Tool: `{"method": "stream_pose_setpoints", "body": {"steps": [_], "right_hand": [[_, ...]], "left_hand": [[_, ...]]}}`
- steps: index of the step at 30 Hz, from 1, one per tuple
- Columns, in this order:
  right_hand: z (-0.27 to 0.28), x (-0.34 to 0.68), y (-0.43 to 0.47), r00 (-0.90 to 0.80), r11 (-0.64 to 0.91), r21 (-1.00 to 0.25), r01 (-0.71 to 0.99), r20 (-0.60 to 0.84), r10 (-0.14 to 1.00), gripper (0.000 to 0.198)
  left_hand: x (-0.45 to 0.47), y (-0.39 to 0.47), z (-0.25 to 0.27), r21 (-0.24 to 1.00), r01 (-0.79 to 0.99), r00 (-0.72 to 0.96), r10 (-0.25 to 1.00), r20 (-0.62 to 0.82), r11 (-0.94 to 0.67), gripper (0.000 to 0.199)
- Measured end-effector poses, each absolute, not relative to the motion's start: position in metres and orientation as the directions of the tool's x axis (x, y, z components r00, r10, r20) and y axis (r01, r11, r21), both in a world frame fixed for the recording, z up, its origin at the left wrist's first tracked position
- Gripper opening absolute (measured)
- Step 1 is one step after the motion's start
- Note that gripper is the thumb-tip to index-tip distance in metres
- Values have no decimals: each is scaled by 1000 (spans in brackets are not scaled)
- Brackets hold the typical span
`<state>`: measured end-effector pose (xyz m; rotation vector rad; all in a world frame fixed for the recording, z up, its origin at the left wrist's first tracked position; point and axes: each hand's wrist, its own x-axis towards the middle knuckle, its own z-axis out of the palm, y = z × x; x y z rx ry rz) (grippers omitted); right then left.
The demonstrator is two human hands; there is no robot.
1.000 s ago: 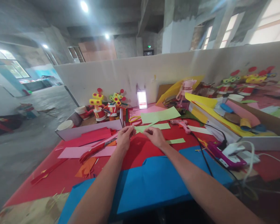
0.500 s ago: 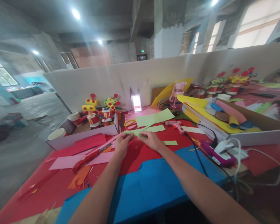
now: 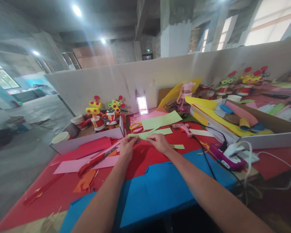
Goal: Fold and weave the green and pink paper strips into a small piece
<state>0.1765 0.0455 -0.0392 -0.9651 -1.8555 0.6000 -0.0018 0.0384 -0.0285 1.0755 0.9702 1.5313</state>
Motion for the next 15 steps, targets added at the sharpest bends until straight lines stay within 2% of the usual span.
{"method": "stream_pose_setpoints", "body": {"steps": [6,12,15], "right_hand": [[-37,173,41,-282,560,-723,405,484,828,20],[-39,158,37,-189,529,-706,471,505,842,10],[-39,157,36,-135,500,-707,501,507,852,13]], "left_hand": [[3,35,-28,950,-213,-193,963,186,-227,25],[14,29,-28,959,-154,-151,965,216,-238,22],[17,29,-28,958,-145,-154,962,224,-246,20]]}}
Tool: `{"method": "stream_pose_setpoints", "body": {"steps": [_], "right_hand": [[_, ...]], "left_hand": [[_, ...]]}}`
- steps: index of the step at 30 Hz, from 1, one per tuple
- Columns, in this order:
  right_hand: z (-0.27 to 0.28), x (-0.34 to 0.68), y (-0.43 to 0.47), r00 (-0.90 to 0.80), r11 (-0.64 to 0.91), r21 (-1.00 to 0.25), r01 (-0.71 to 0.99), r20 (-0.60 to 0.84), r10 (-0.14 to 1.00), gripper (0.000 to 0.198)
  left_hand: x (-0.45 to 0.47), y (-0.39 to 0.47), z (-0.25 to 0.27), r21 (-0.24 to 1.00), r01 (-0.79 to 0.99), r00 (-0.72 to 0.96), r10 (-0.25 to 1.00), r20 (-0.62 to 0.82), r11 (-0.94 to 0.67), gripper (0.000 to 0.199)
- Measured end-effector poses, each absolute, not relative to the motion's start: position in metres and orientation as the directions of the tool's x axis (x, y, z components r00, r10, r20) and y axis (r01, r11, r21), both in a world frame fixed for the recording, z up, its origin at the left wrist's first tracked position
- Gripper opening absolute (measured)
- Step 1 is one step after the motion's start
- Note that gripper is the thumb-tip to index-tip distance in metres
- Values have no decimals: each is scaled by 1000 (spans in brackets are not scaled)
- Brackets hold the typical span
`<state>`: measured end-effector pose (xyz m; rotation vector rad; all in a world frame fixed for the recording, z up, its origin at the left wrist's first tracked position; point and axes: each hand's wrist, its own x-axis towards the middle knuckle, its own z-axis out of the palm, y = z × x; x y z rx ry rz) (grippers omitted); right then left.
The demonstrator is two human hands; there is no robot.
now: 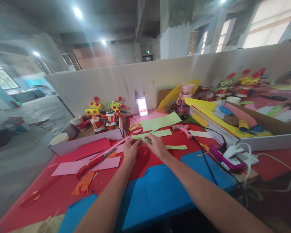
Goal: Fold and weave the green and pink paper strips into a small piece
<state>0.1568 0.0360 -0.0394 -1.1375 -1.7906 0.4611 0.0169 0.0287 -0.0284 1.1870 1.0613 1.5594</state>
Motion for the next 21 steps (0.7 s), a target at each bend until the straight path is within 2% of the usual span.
{"method": "stream_pose_setpoints", "body": {"steps": [2,6,16,21], "right_hand": [[-40,158,36,-115,505,-724,470,517,848,16],[-40,162,38,-113,552,-741,382,555,824,8],[-33,166,38,-72,472,-791,391,485,872,17],[-28,167,34,-66,492,-789,368,505,860,21]], "left_hand": [[17,29,-29,955,-152,-153,961,231,-254,20],[13,32,-30,949,-161,-154,956,248,-272,20],[14,30,-25,936,-203,-137,955,265,-289,24],[13,32,-27,928,-217,-138,950,279,-304,26]]}}
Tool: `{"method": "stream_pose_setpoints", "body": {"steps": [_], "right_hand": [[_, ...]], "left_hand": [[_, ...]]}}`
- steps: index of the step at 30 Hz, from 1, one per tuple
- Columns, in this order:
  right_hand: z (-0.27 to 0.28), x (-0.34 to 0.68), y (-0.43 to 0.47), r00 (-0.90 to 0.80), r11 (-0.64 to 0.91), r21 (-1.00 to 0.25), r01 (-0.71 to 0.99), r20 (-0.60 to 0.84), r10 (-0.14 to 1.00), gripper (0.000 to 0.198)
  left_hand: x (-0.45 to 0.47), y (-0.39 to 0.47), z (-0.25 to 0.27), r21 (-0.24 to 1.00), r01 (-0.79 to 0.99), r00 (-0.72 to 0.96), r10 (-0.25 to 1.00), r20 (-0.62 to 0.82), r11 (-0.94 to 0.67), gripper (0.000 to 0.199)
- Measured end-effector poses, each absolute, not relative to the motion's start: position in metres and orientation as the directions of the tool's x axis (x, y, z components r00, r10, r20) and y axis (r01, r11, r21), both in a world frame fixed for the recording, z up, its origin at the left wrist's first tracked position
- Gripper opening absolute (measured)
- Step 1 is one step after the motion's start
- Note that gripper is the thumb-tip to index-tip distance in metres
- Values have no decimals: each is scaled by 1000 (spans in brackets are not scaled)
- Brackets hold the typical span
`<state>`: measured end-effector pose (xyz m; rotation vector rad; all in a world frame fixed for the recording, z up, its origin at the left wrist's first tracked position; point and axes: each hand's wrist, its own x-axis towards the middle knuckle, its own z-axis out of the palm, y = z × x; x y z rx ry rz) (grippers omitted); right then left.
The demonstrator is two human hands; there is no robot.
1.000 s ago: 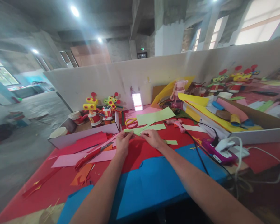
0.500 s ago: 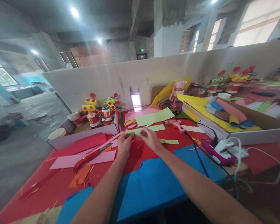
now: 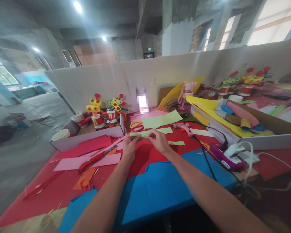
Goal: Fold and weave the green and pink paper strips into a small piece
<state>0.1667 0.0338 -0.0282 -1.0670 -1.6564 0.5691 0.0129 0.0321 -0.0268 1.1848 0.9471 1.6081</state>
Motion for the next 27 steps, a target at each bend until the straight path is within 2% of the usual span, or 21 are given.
{"method": "stream_pose_setpoints", "body": {"steps": [9,14,19,22,27], "right_hand": [[-29,167,33,-117,539,-785,305,530,840,16],[-30,169,36,-164,557,-758,340,535,828,17],[-32,168,37,-170,522,-790,321,494,853,18],[-33,167,37,-196,527,-790,315,489,850,19],[-35,167,37,-220,528,-787,319,480,849,21]], "left_hand": [[11,34,-26,920,-268,-134,957,259,-286,27],[10,32,-24,919,-288,-115,963,245,-268,27],[6,32,-27,968,-143,-3,978,207,-205,27],[6,31,-27,977,-53,-4,979,205,-205,28],[7,32,-29,982,-60,-33,984,175,-176,29]]}}
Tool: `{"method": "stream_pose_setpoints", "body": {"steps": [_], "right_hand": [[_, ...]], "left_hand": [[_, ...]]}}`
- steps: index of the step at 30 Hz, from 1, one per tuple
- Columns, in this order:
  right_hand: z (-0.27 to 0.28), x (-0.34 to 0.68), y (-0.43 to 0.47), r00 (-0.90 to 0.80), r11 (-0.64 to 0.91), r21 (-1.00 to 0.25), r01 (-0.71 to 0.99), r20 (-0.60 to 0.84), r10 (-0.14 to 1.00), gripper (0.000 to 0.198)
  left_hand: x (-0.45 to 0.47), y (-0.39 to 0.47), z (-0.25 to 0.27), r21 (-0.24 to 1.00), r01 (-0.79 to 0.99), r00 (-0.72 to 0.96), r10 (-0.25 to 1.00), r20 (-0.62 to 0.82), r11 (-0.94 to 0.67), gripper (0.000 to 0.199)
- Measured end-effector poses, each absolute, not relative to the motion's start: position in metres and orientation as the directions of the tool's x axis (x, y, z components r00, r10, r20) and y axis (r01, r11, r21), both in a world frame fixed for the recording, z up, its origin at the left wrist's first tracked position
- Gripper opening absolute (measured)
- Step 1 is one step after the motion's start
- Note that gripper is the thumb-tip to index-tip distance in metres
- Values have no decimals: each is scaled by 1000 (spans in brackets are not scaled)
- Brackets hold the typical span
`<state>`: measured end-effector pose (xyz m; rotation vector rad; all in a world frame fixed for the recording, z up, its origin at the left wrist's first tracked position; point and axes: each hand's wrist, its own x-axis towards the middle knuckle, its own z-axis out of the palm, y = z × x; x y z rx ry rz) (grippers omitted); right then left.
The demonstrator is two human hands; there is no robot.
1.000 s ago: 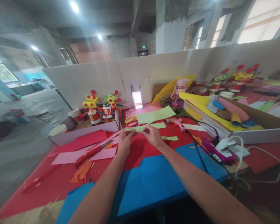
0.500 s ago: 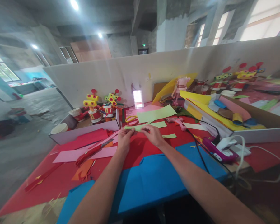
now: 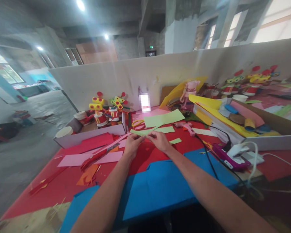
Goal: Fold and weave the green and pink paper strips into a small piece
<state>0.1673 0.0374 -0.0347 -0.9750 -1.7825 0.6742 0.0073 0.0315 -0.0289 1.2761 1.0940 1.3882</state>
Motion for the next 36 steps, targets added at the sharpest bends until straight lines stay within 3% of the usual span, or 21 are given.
{"method": "stream_pose_setpoints", "body": {"steps": [7,16,19,22,26,36], "right_hand": [[-34,171,38,-195,525,-756,391,490,850,18],[-33,171,39,-200,480,-796,370,436,877,17],[-35,172,42,-149,438,-827,352,412,899,17],[-35,170,41,-150,466,-820,333,442,884,18],[-35,167,39,-168,503,-804,318,474,864,16],[-38,169,40,-209,545,-751,372,504,838,18]], "left_hand": [[-1,35,-22,950,-264,-74,986,152,-166,28],[-17,43,-17,888,-344,-280,936,212,-304,29],[-7,38,-17,914,-293,-190,954,233,-282,34],[6,32,-21,972,-119,-2,979,205,-204,32],[11,31,-27,976,-10,-73,974,215,-216,30],[0,35,-23,972,-138,-172,971,166,-191,30]]}}
